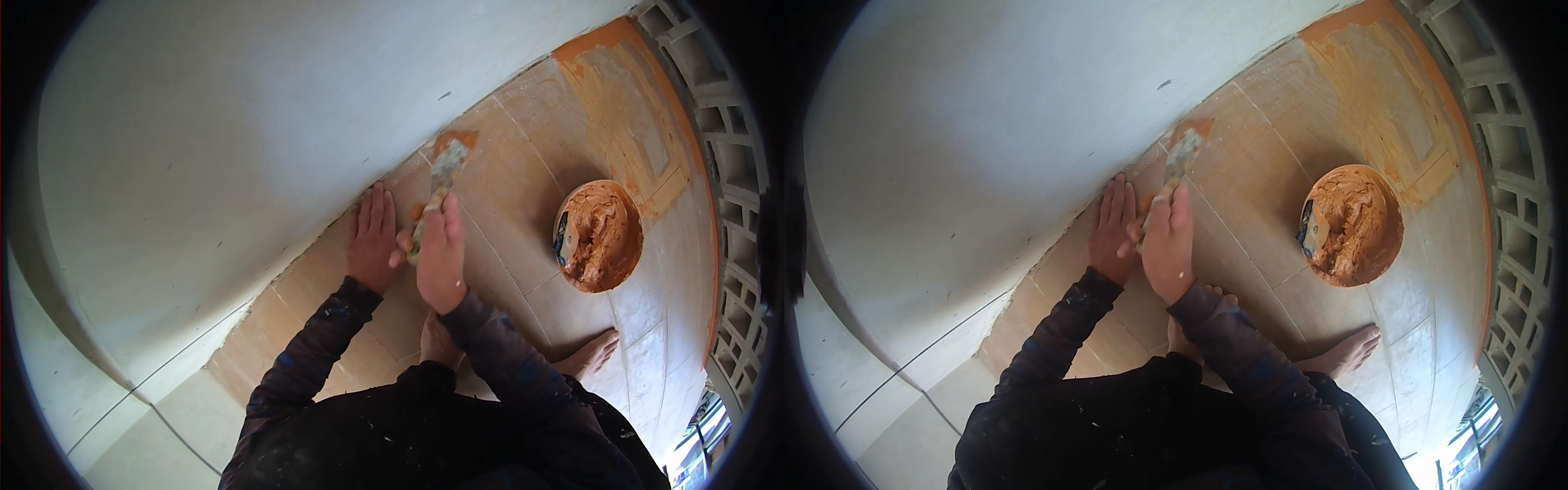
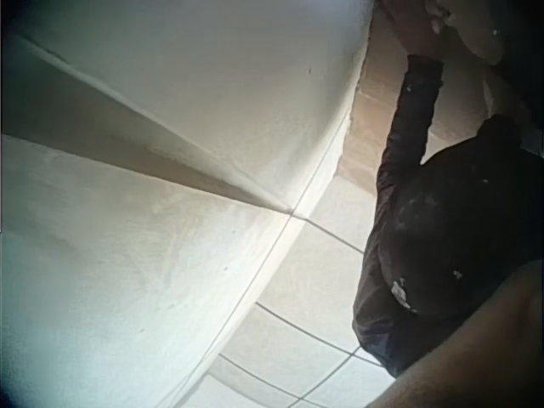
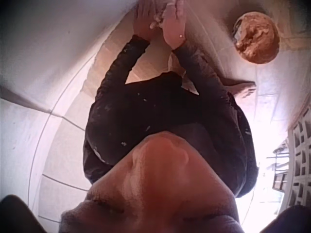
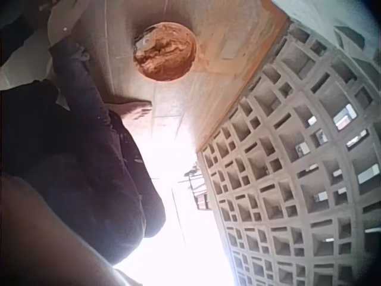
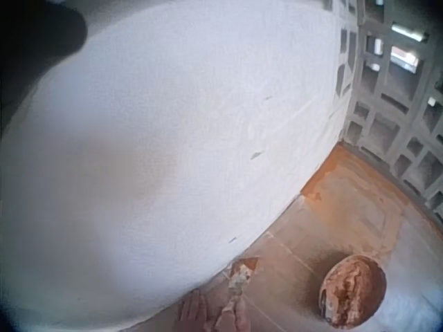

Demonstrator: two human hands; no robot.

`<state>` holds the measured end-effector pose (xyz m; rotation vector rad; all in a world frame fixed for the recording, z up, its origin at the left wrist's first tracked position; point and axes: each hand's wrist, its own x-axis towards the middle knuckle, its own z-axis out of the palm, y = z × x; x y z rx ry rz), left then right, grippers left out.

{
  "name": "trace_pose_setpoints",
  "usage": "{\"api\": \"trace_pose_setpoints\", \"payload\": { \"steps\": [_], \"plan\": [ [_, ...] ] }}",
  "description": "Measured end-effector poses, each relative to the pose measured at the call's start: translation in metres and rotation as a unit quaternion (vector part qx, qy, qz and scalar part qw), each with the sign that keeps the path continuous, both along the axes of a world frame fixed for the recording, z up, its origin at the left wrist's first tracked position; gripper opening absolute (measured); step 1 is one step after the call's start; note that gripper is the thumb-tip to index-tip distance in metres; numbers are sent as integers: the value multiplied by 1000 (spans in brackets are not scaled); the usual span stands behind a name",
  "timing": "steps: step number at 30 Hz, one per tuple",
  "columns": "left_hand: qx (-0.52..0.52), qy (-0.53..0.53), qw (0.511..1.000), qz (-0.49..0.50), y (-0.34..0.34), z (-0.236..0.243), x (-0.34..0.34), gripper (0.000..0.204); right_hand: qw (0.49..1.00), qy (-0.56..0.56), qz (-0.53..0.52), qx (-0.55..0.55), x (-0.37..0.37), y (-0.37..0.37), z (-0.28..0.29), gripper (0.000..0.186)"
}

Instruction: The person spreads a brown paste between floor tiles using a putty knife and scrapes excess dried material from the floor and wall base, eventually picking up small debris by hand.

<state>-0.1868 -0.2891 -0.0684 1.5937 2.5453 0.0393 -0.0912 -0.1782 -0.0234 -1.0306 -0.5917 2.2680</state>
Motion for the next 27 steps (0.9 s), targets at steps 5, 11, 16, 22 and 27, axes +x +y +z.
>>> {"api": "trace_pose_setpoints", "payload": {
  "steps": [5, 11, 16, 22, 27],
  "plan": [
    [-2, -36, 999, -11, -19, 11, 0, 70, 992, -67, 69, -80, 36, -9, 18, 15],
    [58, -86, 994, -30, 7, 7, -8, 67, 978, -106, 144, -107, 38, 26, 8, 16],
    [60, -96, 993, -27, 16, 8, -9, 65, 960, -32, 171, -218, 58, 84, 10, 24],
    [77, -108, 990, -41, 24, 10, -12, 65, 950, -88, 251, -164, 81, 111, 20, 30],
    [81, -117, 988, -63, 27, 7, -12, 65, 958, -65, 232, -156, 65, 115, 10, 34]
  ]
}}
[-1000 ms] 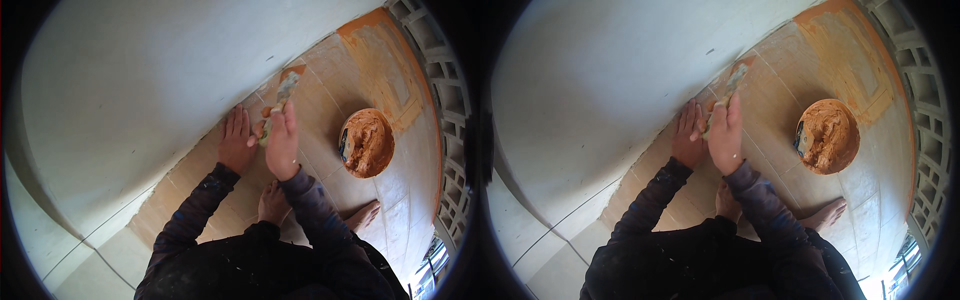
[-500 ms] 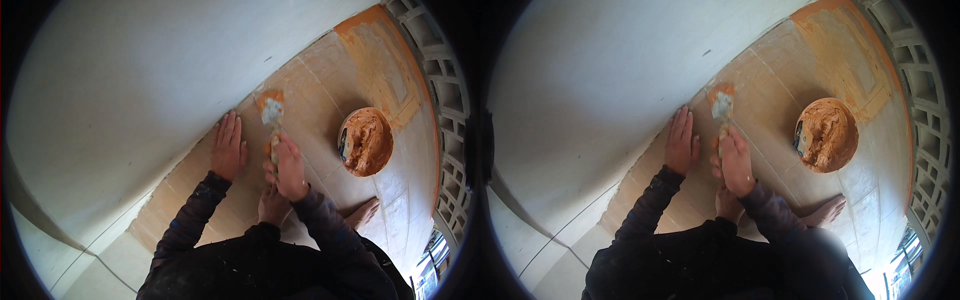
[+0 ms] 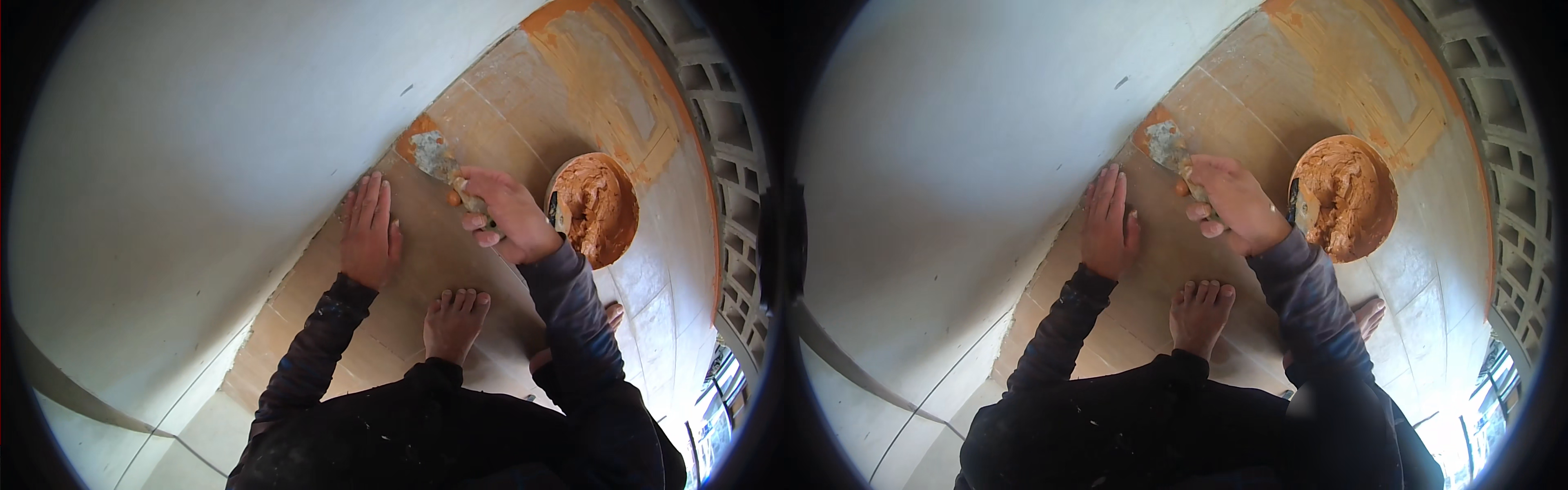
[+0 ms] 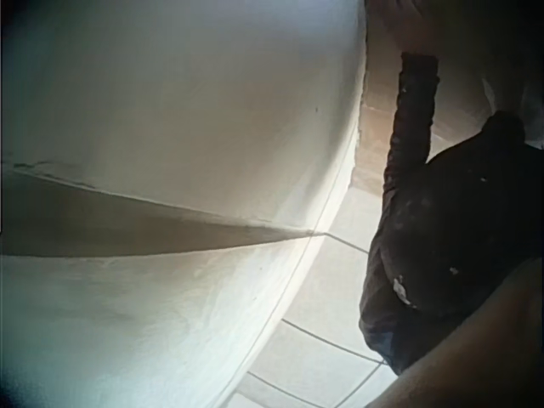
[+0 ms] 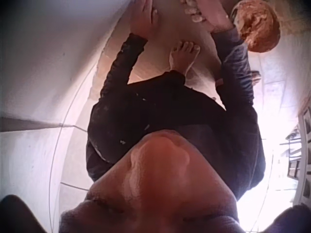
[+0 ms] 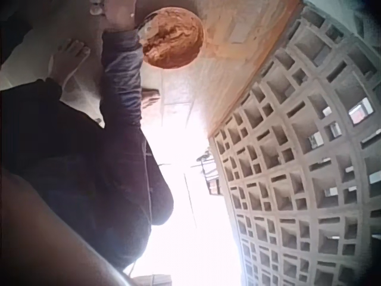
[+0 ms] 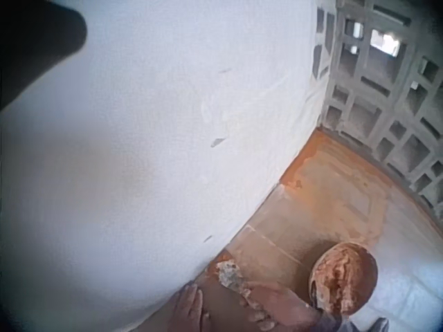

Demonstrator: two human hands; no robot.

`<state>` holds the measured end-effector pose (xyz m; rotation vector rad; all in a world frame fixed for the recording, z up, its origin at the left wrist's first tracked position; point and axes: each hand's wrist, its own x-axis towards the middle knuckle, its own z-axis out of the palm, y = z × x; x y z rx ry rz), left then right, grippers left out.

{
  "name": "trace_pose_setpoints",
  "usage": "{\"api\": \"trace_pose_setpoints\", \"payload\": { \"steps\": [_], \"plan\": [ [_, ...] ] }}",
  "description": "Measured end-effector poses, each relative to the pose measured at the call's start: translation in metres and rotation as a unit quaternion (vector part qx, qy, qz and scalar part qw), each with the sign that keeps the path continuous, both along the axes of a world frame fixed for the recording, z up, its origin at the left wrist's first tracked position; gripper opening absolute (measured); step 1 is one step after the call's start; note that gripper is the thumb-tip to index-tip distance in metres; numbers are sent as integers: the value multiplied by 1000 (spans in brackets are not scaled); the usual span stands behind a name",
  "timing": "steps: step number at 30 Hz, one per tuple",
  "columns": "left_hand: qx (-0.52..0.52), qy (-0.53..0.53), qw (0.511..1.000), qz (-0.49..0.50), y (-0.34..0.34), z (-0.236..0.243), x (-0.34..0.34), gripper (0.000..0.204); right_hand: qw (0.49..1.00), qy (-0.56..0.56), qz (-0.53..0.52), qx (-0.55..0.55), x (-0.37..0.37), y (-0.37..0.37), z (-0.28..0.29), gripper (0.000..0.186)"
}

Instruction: The person spreads a brown paste between floor tiles using a putty knife and scrapes excess dried material from the floor and wall base, eventually picking up small debris by hand.

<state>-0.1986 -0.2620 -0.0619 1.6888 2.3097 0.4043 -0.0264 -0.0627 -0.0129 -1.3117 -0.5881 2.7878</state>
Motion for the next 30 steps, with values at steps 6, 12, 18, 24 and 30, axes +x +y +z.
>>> {"api": "trace_pose_setpoints", "payload": {
  "steps": [6, 12, 18, 24, 30],
  "plan": [
    [10, -12, 1000, -2, -3, -1, 3, 64, 998, -57, 16, 24, 16, -5, 12, 29],
    [3, -14, 998, -63, 23, -6, 8, 65, 999, -31, 14, 28, 7, 6, 26, 30],
    [-40, 31, 998, -27, 13, -6, 23, 65, 968, 24, -150, 200, -41, -15, -5, 19],
    [-63, 72, 992, 79, -63, -16, 14, 74, 978, 24, -113, 173, -82, -107, 26, 30],
    [-43, 56, 968, 241, -113, -13, 33, 81, 995, 56, -74, 45, -58, -136, 30, 32]
  ]
}}
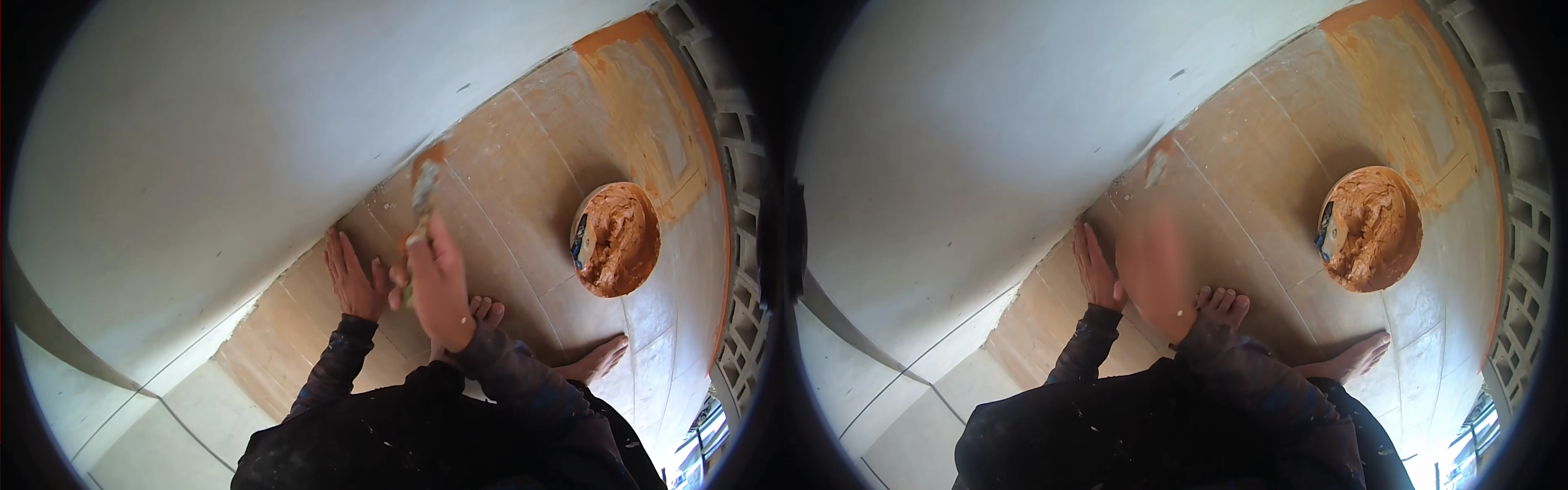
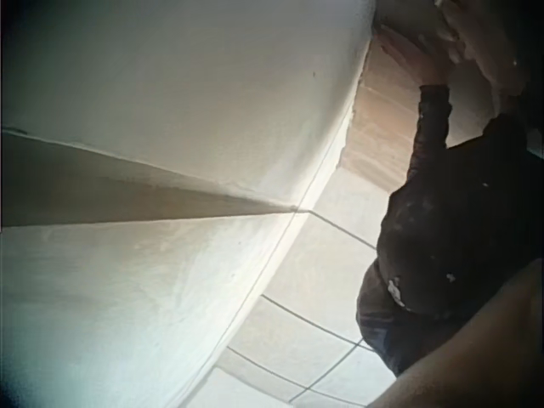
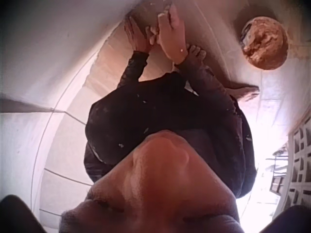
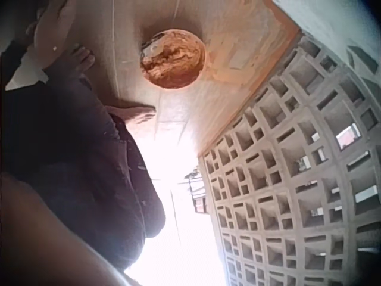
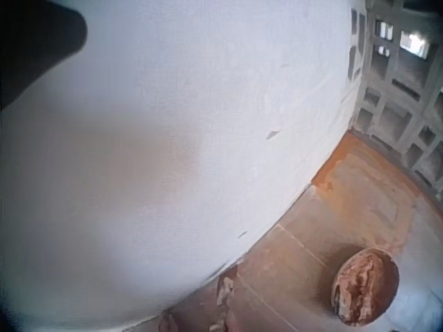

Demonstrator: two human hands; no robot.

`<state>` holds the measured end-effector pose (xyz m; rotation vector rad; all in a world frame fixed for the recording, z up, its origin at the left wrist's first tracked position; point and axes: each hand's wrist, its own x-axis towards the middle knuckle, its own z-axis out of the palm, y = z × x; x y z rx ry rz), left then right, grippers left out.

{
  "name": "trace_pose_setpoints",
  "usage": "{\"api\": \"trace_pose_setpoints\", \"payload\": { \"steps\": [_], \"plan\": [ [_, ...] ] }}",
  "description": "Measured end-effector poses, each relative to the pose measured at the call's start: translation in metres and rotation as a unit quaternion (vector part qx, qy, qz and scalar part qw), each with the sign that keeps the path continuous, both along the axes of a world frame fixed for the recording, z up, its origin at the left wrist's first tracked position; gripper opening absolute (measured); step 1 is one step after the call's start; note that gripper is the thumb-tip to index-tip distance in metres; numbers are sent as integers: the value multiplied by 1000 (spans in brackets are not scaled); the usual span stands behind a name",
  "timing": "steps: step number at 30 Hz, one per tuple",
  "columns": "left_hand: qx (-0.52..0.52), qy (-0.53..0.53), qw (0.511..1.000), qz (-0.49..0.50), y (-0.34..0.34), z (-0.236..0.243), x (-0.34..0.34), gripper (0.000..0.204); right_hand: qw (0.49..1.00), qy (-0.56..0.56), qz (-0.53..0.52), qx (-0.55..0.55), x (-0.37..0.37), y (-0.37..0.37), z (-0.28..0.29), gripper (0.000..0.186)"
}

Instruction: The person spreads a brown paste between floor tiles using a putty knife and scrapes excess dried material from the floor and wall base, eventually picking up small debris by hand.

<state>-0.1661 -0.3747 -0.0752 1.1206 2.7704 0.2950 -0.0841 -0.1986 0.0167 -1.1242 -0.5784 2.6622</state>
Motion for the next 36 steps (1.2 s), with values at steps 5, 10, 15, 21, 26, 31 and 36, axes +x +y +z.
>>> {"api": "trace_pose_setpoints", "payload": {
  "steps": [5, 10, 15, 21, 26, 31, 36],
  "plan": [
    [3, 0, 996, 87, 0, -13, 9, 85, 991, -15, -133, 22, -31, 9, -7, 14],
    [52, -3, 996, 76, -18, -39, 1, 84, 996, -12, -37, 84, -29, -65, -33, 14],
    [159, -59, 985, 28, -1, -36, -1, 78, 998, -2, -4, 66, -13, -45, -20, 11],
    [141, -51, 988, 47, 24, -13, 22, 59, 968, -102, 211, 92, 38, 53, 20, 12],
    [177, -72, 981, 35, 12, -18, 36, 55, 419, 55, 469, 776, 30, 173, 36, 25],
    [144, -9, 985, 98, 35, -5, 34, 64, 150, 167, 517, 826, -52, 212, 52, 30],
    [140, 7, 983, 121, 37, -22, 22, 73, 171, 205, 471, 841, -69, 210, -14, 34]
  ]
}}
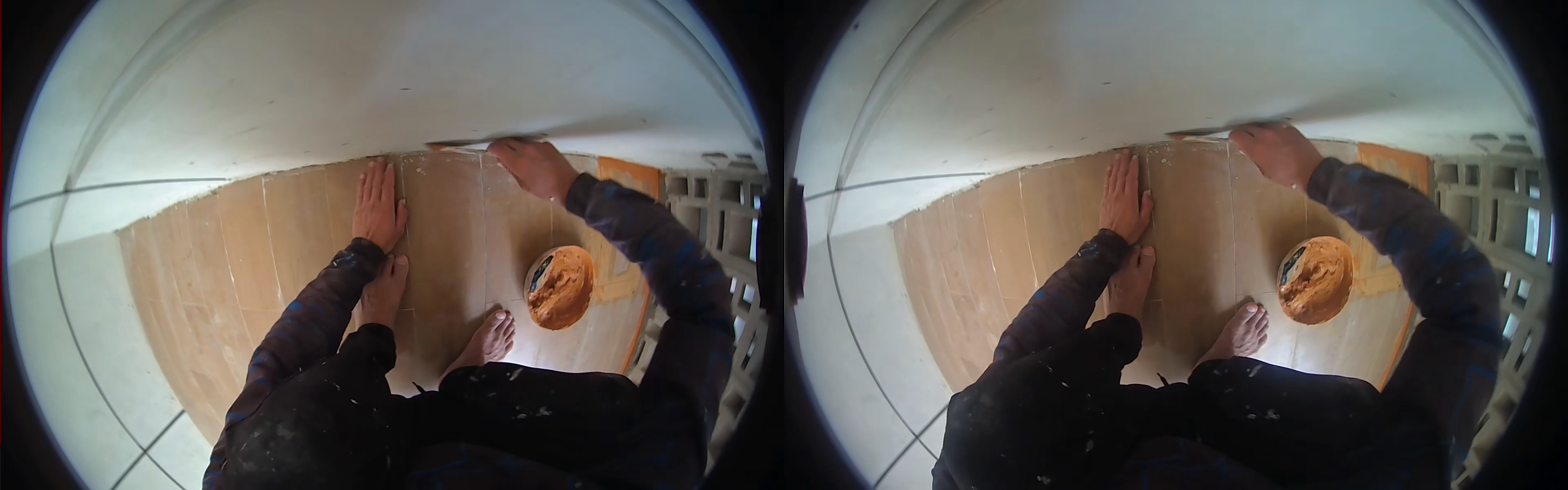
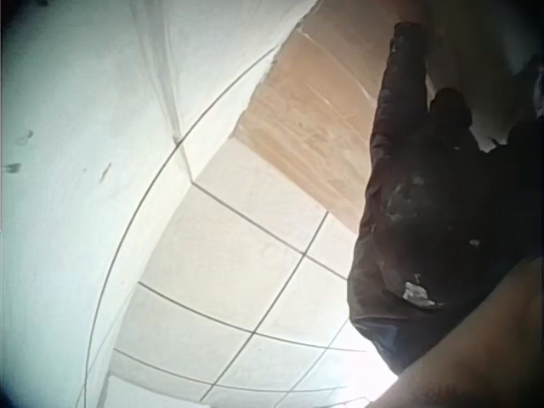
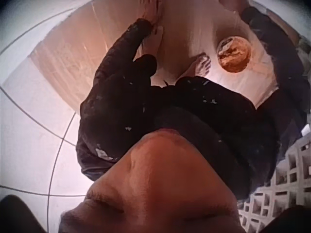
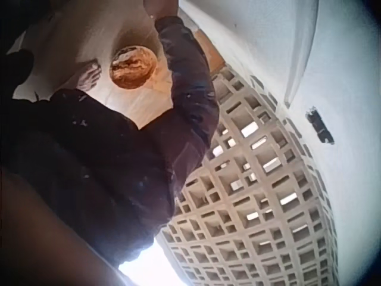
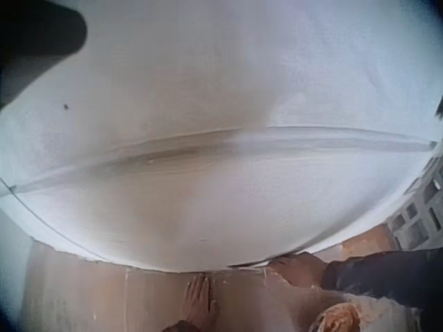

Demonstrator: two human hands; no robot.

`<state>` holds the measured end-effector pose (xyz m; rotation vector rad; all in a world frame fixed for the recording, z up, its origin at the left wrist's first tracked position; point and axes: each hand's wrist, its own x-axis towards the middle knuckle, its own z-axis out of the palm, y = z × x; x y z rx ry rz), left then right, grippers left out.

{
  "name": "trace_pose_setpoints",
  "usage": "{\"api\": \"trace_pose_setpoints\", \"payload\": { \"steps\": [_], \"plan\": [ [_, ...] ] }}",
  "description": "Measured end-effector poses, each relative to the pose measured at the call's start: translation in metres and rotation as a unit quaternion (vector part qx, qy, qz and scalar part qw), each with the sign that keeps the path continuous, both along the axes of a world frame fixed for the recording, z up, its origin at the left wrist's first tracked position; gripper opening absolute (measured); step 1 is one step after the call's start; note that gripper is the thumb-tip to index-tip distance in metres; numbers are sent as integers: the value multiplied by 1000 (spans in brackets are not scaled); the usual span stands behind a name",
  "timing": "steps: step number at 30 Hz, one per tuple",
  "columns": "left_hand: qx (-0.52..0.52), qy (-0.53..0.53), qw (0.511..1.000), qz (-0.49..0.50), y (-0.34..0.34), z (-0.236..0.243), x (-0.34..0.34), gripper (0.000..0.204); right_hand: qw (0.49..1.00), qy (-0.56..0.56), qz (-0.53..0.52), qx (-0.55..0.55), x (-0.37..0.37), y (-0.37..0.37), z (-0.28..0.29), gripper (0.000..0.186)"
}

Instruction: The person spreads a brown paste between floor tiles using a putty knife and scrapes excess dried material from the floor and wall base, eventually picking up small debris by hand.

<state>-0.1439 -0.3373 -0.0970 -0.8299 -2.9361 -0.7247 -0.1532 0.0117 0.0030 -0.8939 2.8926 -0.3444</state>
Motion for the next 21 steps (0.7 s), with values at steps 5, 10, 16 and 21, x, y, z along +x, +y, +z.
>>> {"api": "trace_pose_setpoints", "payload": {
  "steps": [5, 10, 16, 21],
  "plan": [
    [31, -81, 992, -96, -6, 12, 9, 70, 997, -6, -40, -67, 13, 15, -35, 40],
    [29, -88, 995, -30, -1, 26, 16, 68, 990, 19, -17, -138, 13, 13, -38, 38],
    [77, -36, 996, -33, 17, 11, 14, 68, 989, 29, -54, -132, 2, -24, -61, 37],
    [51, -45, 998, 11, 17, 22, 25, 70, 985, 27, -63, -157, 5, -19, -49, 35]
  ]
}}
